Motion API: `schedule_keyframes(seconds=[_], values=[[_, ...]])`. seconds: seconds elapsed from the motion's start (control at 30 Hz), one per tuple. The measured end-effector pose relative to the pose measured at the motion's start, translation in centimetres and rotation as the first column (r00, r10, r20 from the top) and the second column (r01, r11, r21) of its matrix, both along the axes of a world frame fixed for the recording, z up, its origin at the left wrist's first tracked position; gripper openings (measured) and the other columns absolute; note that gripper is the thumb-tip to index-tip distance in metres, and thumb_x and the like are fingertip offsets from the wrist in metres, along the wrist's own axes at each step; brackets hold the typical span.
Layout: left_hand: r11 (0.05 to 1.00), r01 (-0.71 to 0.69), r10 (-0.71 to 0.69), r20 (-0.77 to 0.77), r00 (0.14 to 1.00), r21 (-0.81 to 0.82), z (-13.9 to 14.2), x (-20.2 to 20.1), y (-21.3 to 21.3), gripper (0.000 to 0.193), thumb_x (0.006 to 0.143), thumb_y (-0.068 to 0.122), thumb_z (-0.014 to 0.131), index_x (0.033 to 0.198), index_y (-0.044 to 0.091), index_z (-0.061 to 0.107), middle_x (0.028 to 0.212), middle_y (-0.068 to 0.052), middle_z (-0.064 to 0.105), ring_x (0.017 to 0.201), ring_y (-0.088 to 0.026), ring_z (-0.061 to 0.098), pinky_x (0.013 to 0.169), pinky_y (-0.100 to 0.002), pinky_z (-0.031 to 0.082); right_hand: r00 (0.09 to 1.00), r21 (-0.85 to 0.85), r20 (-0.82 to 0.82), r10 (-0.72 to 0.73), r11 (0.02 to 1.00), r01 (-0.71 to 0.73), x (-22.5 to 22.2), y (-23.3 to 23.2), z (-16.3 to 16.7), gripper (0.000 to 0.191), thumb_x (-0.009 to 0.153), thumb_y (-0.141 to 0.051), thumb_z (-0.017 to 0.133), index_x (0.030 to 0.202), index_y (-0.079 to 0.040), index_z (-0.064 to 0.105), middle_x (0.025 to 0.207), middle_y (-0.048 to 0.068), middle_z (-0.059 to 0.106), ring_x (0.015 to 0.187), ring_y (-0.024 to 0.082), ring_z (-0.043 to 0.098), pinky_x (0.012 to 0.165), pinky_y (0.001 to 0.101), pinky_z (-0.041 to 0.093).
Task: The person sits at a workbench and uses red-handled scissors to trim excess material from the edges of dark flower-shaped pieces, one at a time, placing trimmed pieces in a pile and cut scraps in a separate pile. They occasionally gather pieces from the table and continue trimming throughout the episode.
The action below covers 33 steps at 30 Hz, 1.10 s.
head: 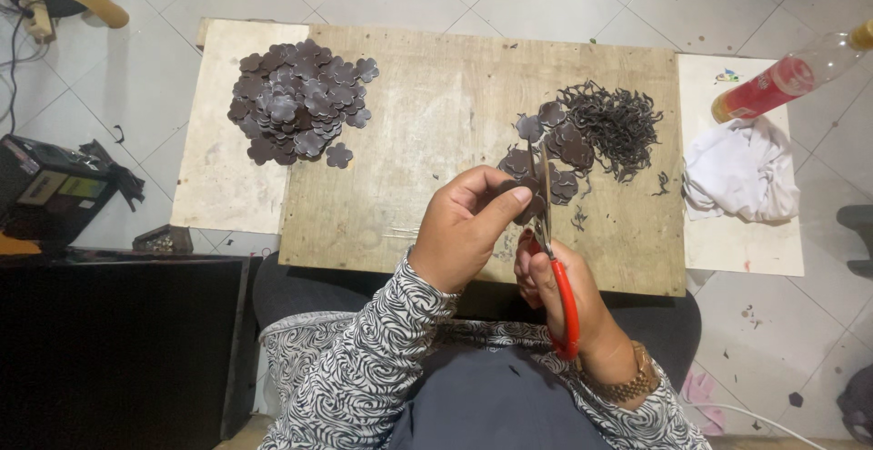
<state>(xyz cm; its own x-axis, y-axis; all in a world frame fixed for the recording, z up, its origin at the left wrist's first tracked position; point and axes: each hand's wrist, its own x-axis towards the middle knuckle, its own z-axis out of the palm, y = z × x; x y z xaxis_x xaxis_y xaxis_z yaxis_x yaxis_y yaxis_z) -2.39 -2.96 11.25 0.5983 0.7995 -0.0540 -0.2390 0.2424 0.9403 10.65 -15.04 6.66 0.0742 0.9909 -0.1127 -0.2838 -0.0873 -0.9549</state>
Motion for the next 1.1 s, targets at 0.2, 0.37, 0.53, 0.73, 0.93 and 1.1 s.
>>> schedule_keyframes(seconds=[0.2, 0.37, 0.53, 0.73, 0.93, 1.1], values=[[1.0, -0.023, 0.023, 0.013, 1.0, -0.022, 0.04, -0.06, 0.22, 0.01, 0.1, 0.008, 0.065, 0.103, -0.002, 0.067, 0.096, -0.004, 0.071, 0.09, -0.009, 0.066, 0.083, -0.025, 0.057, 1.0, -0.006, 0.029, 0.003, 1.0, -0.003, 0.14, -0.05, 0.25, 0.052, 0.1, -0.057, 0.053, 0.09, -0.006, 0.052, 0.071, -0.003, 0.042, 0.058, 0.007, 0.037, 0.05, 0.023, 0.032], [0.999, -0.032, 0.032, -0.01, 0.999, -0.01, 0.15, -0.03, 0.34, 0.01, 0.1, 0.008, 0.065, 0.102, -0.002, 0.067, 0.096, -0.004, 0.071, 0.089, -0.008, 0.065, 0.082, -0.025, 0.056, 1.0, -0.016, 0.013, 0.012, 1.0, -0.012, 0.23, 0.0, 0.04, 0.052, 0.1, -0.058, 0.053, 0.089, -0.007, 0.051, 0.07, -0.003, 0.042, 0.057, 0.007, 0.037, 0.05, 0.0227, 0.033], [0.999, -0.034, 0.034, -0.013, 0.999, -0.018, 0.14, -0.11, 0.46, 0.01, 0.099, 0.009, 0.065, 0.102, -0.001, 0.067, 0.095, -0.003, 0.071, 0.087, -0.007, 0.065, 0.08, -0.023, 0.055, 0.998, 0.003, 0.053, 0.024, 1.0, -0.025, 0.52, -0.04, -0.29, 0.051, 0.101, -0.057, 0.052, 0.087, -0.008, 0.05, 0.072, -0.003, 0.043, 0.058, 0.007, 0.039, 0.05, 0.0219, 0.036], [0.997, -0.075, 0.073, -0.067, 0.995, -0.03, -0.06, 0.07, 0.27, 0.01, 0.1, 0.01, 0.068, 0.1, 0.001, 0.068, 0.089, -0.001, 0.069, 0.077, -0.004, 0.056, 0.067, -0.021, 0.046, 0.999, -0.012, 0.04, 0.013, 1.0, -0.013, 0.46, 0.0, -0.57, 0.05, 0.101, -0.055, 0.052, 0.087, -0.008, 0.051, 0.072, -0.003, 0.044, 0.057, 0.007, 0.04, 0.049, 0.0218, 0.036], [0.996, -0.085, 0.084, -0.046, 0.995, -0.021, -0.25, -0.02, 0.39, 0.01, 0.1, 0.011, 0.067, 0.101, 0.001, 0.068, 0.09, -0.002, 0.07, 0.077, -0.005, 0.058, 0.067, -0.021, 0.047, 1.0, -0.047, 0.014, 0.016, 0.999, -0.015, 0.45, -0.1, -0.56, 0.048, 0.1, -0.054, 0.054, 0.088, -0.008, 0.051, 0.072, -0.003, 0.044, 0.056, 0.006, 0.038, 0.048, 0.0212, 0.034], [0.994, -0.104, 0.104, 0.012, 0.994, -0.02, -0.77, 0.19, 0.61, 0.009, 0.099, 0.009, 0.067, 0.102, 0.0, 0.067, 0.095, -0.003, 0.072, 0.085, -0.006, 0.065, 0.076, -0.021, 0.054, 0.999, -0.072, 0.03, 0.011, 0.997, -0.009, 0.38, 0.04, -0.49, 0.048, 0.1, -0.054, 0.054, 0.089, -0.007, 0.054, 0.071, -0.003, 0.044, 0.055, 0.006, 0.039, 0.047, 0.0215, 0.033]])
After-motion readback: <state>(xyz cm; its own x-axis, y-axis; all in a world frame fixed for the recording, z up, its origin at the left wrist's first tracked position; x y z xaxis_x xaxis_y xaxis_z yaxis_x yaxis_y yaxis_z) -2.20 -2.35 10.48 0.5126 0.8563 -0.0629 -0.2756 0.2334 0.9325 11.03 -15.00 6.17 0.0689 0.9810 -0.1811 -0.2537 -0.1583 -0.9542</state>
